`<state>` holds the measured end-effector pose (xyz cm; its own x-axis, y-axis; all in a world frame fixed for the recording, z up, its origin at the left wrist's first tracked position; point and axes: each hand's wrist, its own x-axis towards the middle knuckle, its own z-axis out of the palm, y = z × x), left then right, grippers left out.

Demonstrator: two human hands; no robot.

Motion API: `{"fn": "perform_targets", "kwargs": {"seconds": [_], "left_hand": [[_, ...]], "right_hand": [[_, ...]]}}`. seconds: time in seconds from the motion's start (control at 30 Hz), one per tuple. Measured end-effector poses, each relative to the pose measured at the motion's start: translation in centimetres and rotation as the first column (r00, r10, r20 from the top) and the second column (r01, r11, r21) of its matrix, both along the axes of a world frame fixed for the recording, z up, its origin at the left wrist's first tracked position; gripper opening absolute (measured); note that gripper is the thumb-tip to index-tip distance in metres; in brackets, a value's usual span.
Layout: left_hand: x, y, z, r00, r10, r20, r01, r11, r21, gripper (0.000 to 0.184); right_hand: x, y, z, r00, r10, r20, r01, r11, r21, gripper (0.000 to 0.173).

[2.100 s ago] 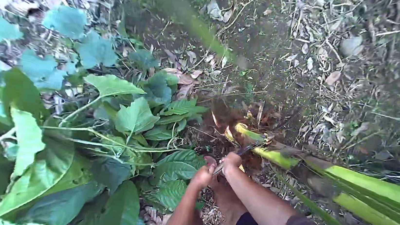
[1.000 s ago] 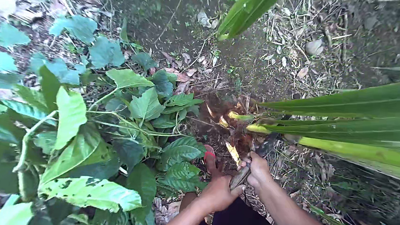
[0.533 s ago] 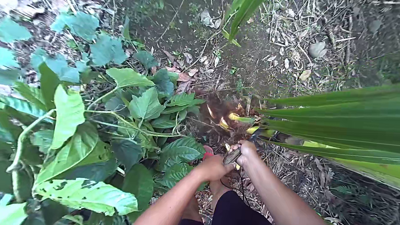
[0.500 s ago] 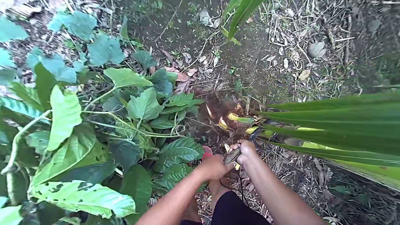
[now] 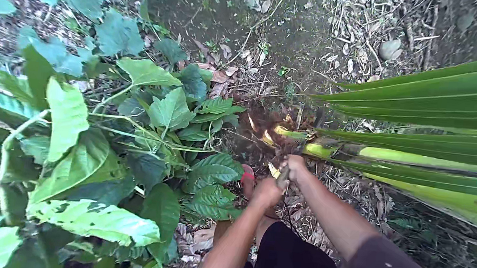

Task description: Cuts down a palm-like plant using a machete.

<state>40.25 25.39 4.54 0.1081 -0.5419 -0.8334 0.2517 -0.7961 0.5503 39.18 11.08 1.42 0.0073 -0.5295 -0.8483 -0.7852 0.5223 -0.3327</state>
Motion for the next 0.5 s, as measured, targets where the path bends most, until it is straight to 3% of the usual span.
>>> {"fn": "perform_targets", "kwargs": {"seconds": [0.1,0.17,0.27,0.37,0.43,0.5], "left_hand": [[-3.1,1.9,4.9,1.0,-0.016,-0.004,0.015,0.999,-0.03,0.059],[-5.6,5.6,6.1,1.0,-0.016,0.012,0.017,0.994,-0.109,0.055],[-8.0,10.5,6.2,0.998,0.033,0.056,-0.024,0.988,-0.154,0.054],[-9.5,13.6,5.3,0.967,0.246,0.058,-0.232,0.955,-0.185,0.047],[-10.5,14.8,4.7,0.899,0.437,0.0,-0.427,0.879,-0.211,0.038],[-11.3,15.3,4.1,0.831,0.554,-0.057,-0.553,0.808,-0.201,0.031]], "right_hand": [[-2.7,1.9,5.7,0.994,-0.042,0.103,0.045,0.999,-0.027,0.033],[-4.5,5.7,9.3,0.985,-0.051,0.164,0.065,0.995,-0.079,0.034],[-6.1,10.5,11.4,0.957,-0.031,0.289,0.055,0.996,-0.074,0.029],[-5.6,13.5,10.9,0.95,0.052,0.308,-0.051,0.999,-0.009,0.023],[-5.4,15.3,10.5,0.954,0.097,0.284,-0.12,0.991,0.066,0.036],[-5.4,16.9,10.1,0.965,0.088,0.246,-0.125,0.982,0.14,0.032]]}}
